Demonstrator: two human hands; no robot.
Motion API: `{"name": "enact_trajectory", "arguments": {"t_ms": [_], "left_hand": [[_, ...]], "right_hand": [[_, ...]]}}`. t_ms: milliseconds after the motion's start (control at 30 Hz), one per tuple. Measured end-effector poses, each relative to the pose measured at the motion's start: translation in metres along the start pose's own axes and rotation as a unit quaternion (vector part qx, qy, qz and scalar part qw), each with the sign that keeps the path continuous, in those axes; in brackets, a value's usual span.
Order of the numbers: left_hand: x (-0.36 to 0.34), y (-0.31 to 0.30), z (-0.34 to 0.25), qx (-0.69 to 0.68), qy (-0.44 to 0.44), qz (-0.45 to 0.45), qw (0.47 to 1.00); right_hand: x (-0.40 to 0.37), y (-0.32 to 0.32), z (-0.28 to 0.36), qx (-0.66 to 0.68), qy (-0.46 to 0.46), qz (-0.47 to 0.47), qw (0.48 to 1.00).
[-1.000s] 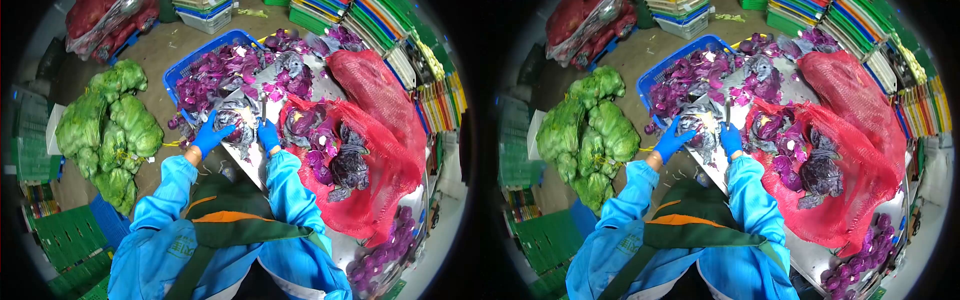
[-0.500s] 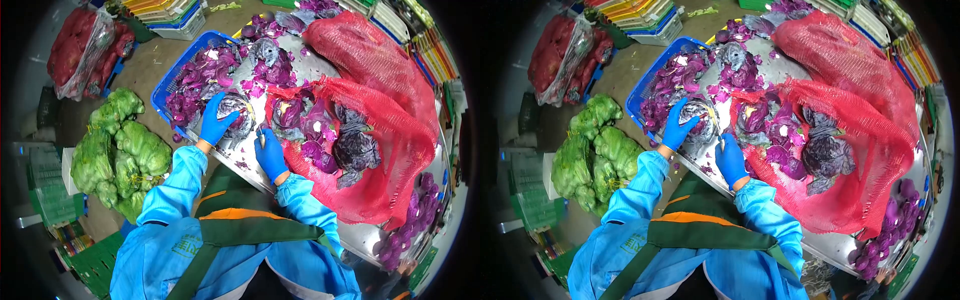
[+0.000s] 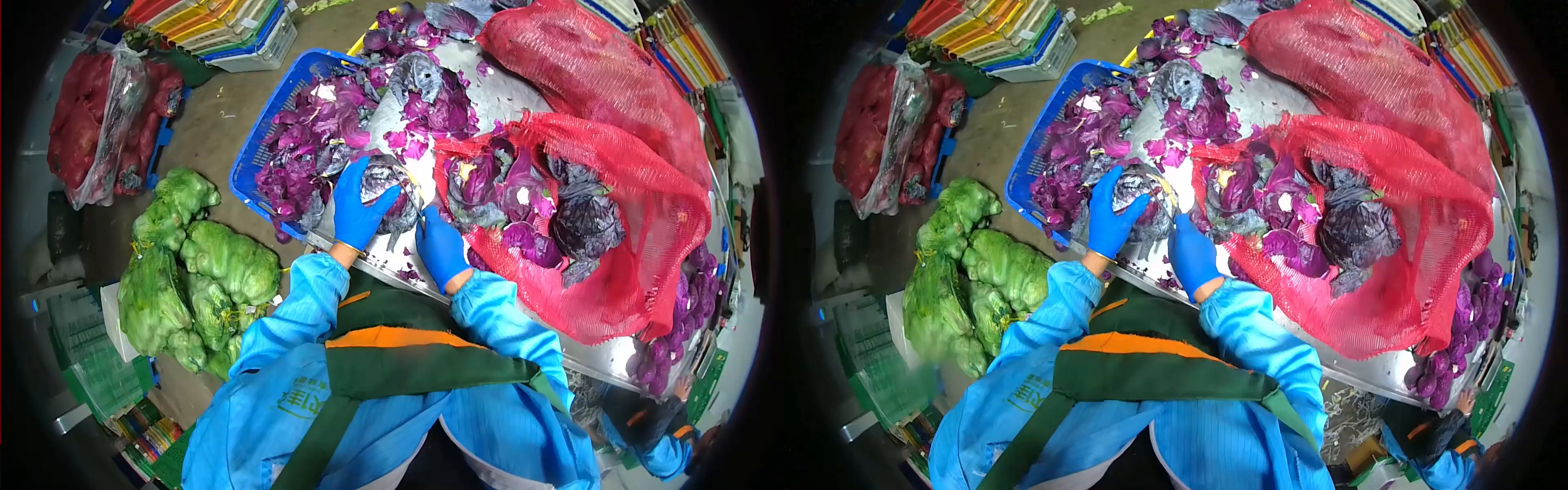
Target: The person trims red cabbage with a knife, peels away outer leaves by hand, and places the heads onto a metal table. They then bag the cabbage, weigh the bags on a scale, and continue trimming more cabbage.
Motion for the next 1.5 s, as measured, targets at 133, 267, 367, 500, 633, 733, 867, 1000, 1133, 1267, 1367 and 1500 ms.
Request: {"name": "enact_trajectory", "arguments": {"t_ms": [133, 267, 367, 500, 633, 733, 867, 1000, 1133, 1267, 1367, 1500], "left_hand": [[0.006, 0.006, 0.008, -0.017, -0.034, 0.012, 0.999], [0.004, 0.006, -0.004, 0.026, -0.017, 0.014, 0.999], [-0.009, 0.003, -0.008, 0.041, 0.055, 0.004, 0.998], [0.005, -0.011, 0.024, -0.111, -0.064, 0.073, 0.989], [-0.01, -0.05, 0.055, -0.175, -0.086, 0.15, 0.969], [-0.025, -0.064, 0.064, -0.178, -0.181, 0.115, 0.96], [-0.042, -0.051, 0.057, -0.114, -0.22, -0.004, 0.969], [-0.035, -0.053, 0.07, -0.158, -0.215, -0.05, 0.962], [-0.01, -0.036, 0.061, -0.284, -0.297, 0.047, 0.91], [-0.005, 0.006, 0.066, -0.324, -0.31, 0.142, 0.882], [0.005, 0.017, 0.062, -0.284, -0.26, 0.195, 0.902], [0.012, 0.015, 0.044, -0.232, -0.221, 0.242, 0.916]], "right_hand": [[0.01, 0.004, -0.006, -0.044, 0.013, -0.004, 0.999], [0.013, 0.027, -0.034, -0.068, 0.035, 0.057, 0.995], [0.048, 0.053, -0.052, -0.022, -0.005, 0.016, 1.0], [0.079, 0.066, -0.067, -0.004, 0.051, 0.134, 0.99], [0.141, 0.074, -0.02, 0.164, -0.013, 0.104, 0.981], [0.17, 0.099, 0.02, 0.207, -0.094, 0.074, 0.971], [0.152, 0.115, 0.018, 0.103, -0.121, 0.139, 0.977], [0.057, 0.086, 0.006, 0.272, 0.164, 0.289, 0.903], [0.046, 0.046, 0.029, 0.152, 0.061, 0.171, 0.972], [0.048, 0.005, 0.04, 0.106, -0.09, 0.017, 0.99], [0.049, -0.001, 0.039, 0.054, -0.074, 0.03, 0.995], [0.053, 0.007, 0.043, -0.072, 0.009, 0.023, 0.997]]}}
Point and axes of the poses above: each hand's wrist, its own x-axis towards the middle knuckle, its own y-axis out of the palm, z = x × y, the point moved 9 cm from there along x, towards the middle knuckle, and after that the axes turned 14 degrees about -z, right-handed, at the moved point
